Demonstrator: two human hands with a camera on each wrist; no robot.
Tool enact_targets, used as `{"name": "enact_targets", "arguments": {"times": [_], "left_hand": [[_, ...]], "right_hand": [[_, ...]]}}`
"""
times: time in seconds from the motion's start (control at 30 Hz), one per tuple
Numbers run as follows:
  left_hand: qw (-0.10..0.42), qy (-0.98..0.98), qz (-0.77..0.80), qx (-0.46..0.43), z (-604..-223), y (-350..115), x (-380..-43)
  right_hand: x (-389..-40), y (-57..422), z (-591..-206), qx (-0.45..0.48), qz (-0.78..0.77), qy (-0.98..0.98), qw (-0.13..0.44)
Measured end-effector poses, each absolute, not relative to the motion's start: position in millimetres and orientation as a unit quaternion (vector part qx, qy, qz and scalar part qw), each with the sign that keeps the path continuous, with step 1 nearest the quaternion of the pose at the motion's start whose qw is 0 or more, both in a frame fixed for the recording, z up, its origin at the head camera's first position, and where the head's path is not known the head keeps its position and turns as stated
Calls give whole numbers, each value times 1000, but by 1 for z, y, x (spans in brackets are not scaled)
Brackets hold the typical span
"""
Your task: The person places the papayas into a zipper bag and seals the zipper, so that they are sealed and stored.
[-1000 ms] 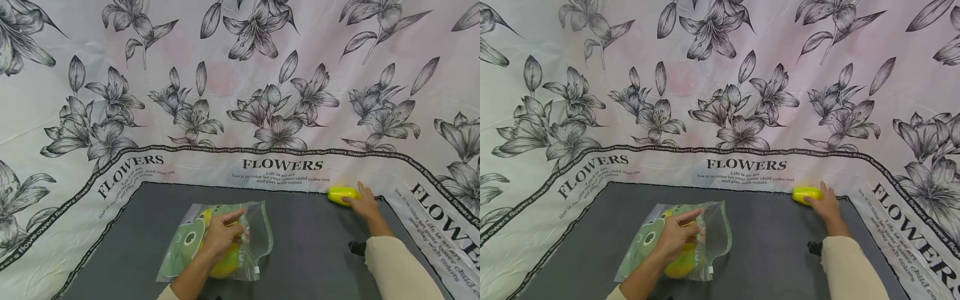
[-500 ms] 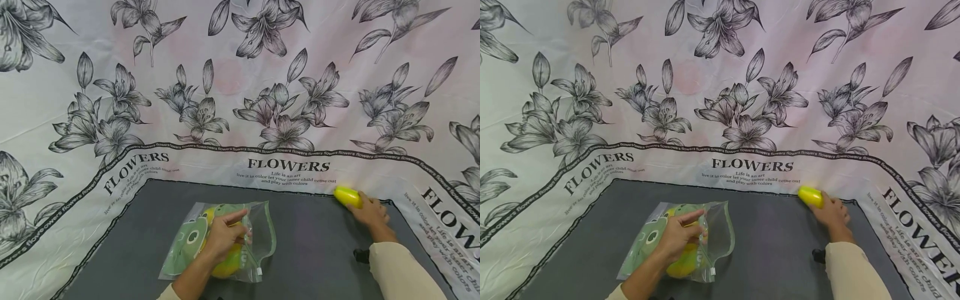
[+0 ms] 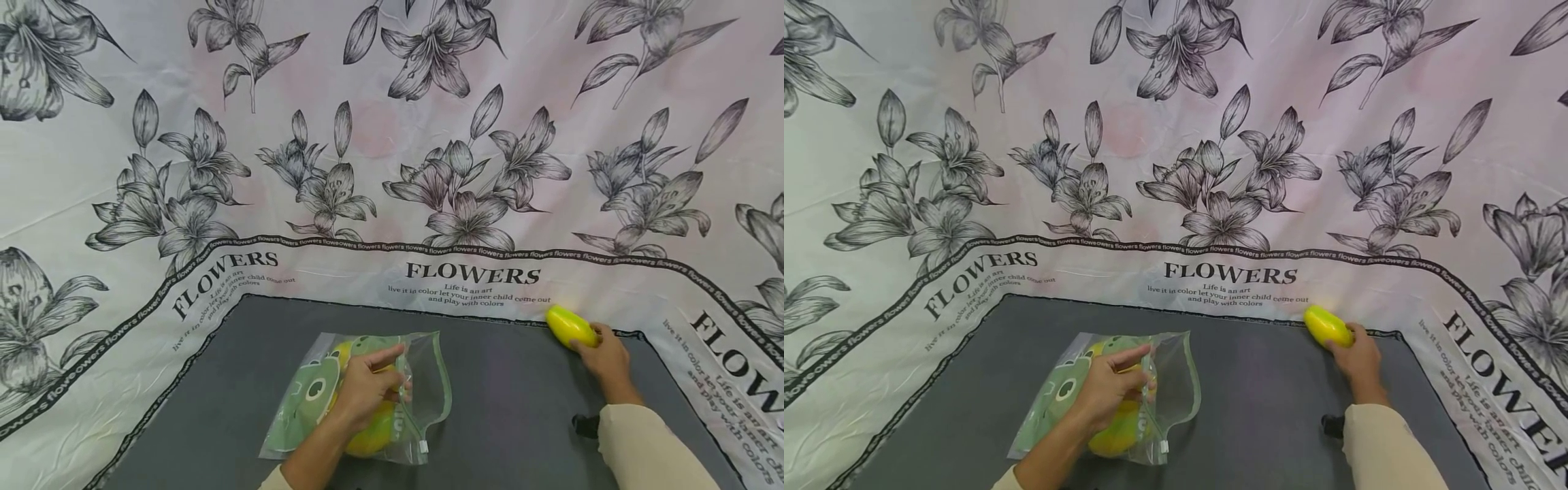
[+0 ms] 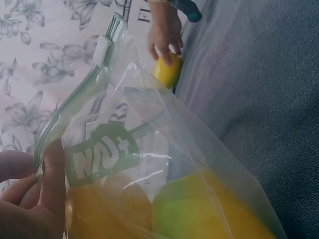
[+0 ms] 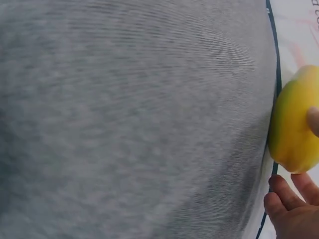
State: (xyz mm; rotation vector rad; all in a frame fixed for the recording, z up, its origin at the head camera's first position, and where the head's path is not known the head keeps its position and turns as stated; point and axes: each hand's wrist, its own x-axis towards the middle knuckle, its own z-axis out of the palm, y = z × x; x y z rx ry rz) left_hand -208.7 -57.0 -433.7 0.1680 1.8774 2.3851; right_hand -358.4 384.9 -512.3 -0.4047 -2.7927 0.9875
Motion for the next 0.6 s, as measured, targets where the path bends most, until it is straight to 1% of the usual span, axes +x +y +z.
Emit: {"name": "enact_targets", "arguments": {"times": [0.13, 0.43, 0.6], "left_hand": [[48, 617, 784, 52, -433, -57, -208], [51, 614, 786, 53, -434, -57, -209], [48, 617, 784, 54, -434, -56, -209]], "right_hand": [[-359, 380, -518, -138, 339, -925, 99], [-357, 376, -521, -148, 375, -912, 77], [-352, 377, -523, -170, 408, -893, 87]]}}
